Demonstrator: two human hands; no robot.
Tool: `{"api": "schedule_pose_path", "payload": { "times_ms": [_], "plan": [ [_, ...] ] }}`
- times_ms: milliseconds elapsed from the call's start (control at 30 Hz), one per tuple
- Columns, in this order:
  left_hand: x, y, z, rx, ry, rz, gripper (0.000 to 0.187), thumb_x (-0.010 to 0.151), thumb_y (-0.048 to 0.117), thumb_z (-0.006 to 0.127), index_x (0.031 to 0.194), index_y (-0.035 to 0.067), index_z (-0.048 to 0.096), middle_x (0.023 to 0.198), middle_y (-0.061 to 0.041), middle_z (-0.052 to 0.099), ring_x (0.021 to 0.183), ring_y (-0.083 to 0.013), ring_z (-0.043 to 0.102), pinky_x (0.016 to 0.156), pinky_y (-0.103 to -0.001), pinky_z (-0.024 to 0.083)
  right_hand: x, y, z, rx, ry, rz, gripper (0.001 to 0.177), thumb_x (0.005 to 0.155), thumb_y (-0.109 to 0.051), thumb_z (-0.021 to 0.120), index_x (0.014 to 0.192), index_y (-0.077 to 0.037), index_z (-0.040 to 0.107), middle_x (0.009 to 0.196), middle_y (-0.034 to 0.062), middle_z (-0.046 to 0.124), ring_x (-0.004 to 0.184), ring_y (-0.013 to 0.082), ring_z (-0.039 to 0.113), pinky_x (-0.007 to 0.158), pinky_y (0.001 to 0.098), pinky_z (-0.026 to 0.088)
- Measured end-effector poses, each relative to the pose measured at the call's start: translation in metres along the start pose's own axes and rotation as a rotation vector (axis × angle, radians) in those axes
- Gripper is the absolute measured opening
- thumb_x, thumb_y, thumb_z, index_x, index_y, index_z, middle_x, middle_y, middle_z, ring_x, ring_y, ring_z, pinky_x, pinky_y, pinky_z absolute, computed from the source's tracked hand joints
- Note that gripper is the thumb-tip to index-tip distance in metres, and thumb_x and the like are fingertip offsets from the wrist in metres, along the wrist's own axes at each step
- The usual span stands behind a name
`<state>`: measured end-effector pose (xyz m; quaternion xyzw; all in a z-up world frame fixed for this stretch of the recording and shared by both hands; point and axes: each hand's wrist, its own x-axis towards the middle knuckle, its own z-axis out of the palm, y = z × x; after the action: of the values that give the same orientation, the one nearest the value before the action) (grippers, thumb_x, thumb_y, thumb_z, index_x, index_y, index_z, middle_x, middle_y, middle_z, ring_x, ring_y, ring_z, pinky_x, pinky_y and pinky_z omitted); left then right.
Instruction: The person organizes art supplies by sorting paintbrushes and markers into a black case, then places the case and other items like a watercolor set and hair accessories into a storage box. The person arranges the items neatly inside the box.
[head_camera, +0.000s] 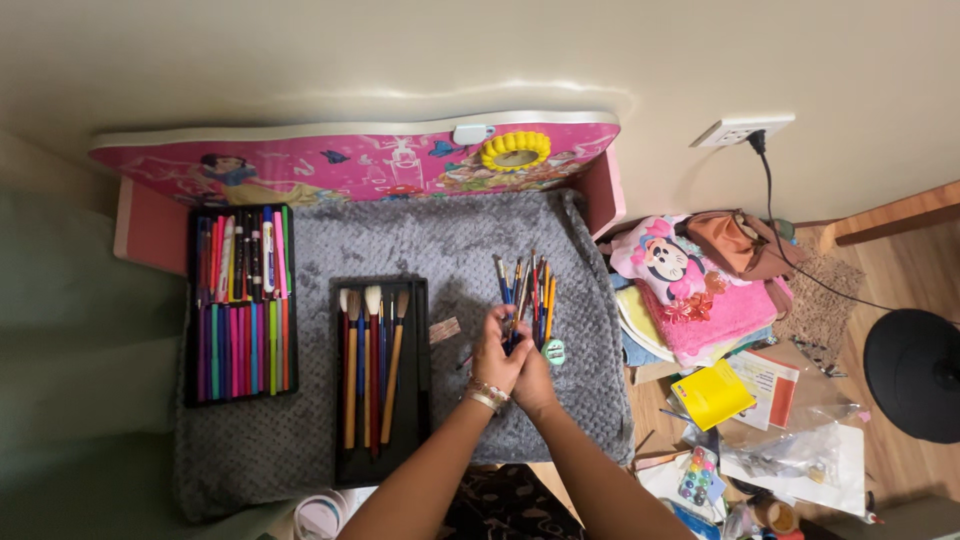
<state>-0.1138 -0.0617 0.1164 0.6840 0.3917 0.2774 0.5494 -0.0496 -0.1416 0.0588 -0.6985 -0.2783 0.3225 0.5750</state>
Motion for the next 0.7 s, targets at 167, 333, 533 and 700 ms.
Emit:
{"api": "schedule_pose_path", "payload": {
  "times_ms": [167,333,533,700],
  "plan": [
    [0.001,-0.005,0.008,-0.002,-0.020,0.041,0.024,0.096,0.020,0.072,0.115,0.008,0.065,0.101,-0.011,0.078,0.096,-0.0293,0.076,0.086,-0.038,0.057,0.000,0.002,-0.001,-0.223,-0.015,0.221,0.021,0.104,-0.017,0.058,0.116,-0.002,0.065,0.105,0.0083,0.074,0.098,0.0170,0.069,0.085,0.0333,0.058],
    [0.015,0.004,-0.023,-0.211,-0.015,0.012,0.033,0.093,0.025,0.072,0.120,0.010,0.063,0.098,-0.010,0.079,0.090,-0.0285,0.077,0.081,-0.039,0.059,-0.005,-0.049,0.010,-0.254,-0.052,-0.119,0.030,0.096,-0.013,0.061,0.123,0.000,0.060,0.099,0.0133,0.072,0.090,0.0220,0.069,0.077,0.0367,0.056],
    [0.019,-0.025,-0.143,0.255,0.173,-0.010,0.018,0.097,0.026,0.067,0.113,0.019,0.072,0.116,-0.008,0.072,0.110,-0.0287,0.068,0.092,-0.040,0.055,-0.006,-0.076,0.080,-0.089,-0.215,0.314,0.020,0.103,-0.022,0.057,0.106,-0.002,0.058,0.074,0.0117,0.069,0.062,0.0227,0.068,0.056,0.0352,0.055],
    [-0.001,-0.056,-0.203,0.861,-0.157,-0.040,0.026,0.081,0.018,0.071,0.104,0.030,0.078,0.148,-0.009,0.046,0.138,-0.0406,0.035,0.108,-0.059,0.032,-0.019,-0.074,0.140,0.033,-0.321,0.660,0.014,0.102,-0.021,0.055,0.107,-0.008,0.056,0.076,0.0087,0.067,0.059,0.0211,0.070,0.050,0.0351,0.056]
  ]
}}
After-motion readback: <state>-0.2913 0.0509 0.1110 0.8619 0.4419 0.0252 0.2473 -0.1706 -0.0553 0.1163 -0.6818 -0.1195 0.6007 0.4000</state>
